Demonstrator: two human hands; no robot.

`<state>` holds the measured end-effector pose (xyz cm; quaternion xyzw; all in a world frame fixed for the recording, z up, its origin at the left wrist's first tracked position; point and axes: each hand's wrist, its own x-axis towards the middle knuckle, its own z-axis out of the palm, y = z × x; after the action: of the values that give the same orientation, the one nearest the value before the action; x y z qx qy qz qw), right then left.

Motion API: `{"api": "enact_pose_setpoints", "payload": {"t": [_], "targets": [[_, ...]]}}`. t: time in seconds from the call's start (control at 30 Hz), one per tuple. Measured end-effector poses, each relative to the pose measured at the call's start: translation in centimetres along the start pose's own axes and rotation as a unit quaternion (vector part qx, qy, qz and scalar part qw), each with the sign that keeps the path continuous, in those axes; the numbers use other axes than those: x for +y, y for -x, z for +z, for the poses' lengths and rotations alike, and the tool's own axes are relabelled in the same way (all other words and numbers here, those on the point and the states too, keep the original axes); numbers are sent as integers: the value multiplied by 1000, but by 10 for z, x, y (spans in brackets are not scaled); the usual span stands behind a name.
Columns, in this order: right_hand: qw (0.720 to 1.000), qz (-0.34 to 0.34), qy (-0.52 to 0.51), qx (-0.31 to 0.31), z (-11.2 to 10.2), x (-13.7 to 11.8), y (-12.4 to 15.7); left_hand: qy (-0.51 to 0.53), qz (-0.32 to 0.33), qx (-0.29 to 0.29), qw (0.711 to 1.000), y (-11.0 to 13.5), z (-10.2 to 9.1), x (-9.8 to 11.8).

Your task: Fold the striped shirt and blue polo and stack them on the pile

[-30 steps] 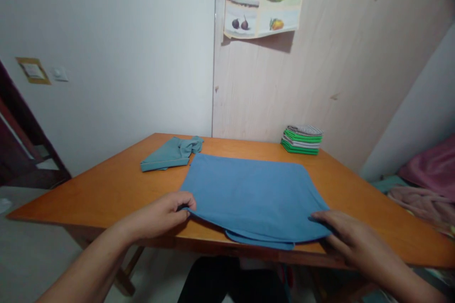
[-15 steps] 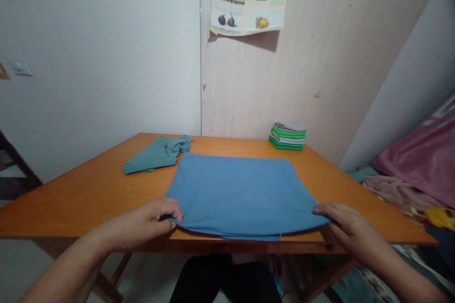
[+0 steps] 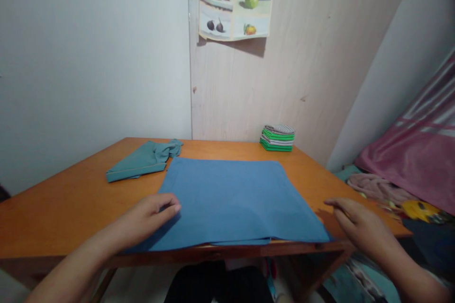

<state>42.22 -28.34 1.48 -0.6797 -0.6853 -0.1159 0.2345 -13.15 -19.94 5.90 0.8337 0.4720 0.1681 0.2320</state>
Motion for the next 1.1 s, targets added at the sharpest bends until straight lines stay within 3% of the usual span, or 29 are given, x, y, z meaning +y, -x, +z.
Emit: {"api": "enact_pose_setpoints", "payload": {"t": [0.17,0.27,0.33,0.47,0.6,0.7,0.93,1.1], "targets": [[995,-39,-95,-10,15,-75,-26,-62,38,102,992,-23,31,20],[989,-86,-111,-52,38,-108,-33,-117,22,58,991,-27,51,23],[985,-94,-94,-108,54,-116,-33,-139,8,13,990,-25,60,20],[980,-67,-41,-183,80,-109,-24,-150,-11,-12,989,-17,63,15],[979,-71,-34,-188,90,-97,-19,-129,-22,-38,991,-11,55,16],[977,-70,-52,-192,89,-90,-23,-107,-27,-23,994,-15,48,13],[986,-40,-65,-146,86,-86,-55,-150,-24,86,985,-69,27,-14],[982,-11,-25,-185,97,-84,-61,-193,-91,59,975,-91,33,-43]]}}
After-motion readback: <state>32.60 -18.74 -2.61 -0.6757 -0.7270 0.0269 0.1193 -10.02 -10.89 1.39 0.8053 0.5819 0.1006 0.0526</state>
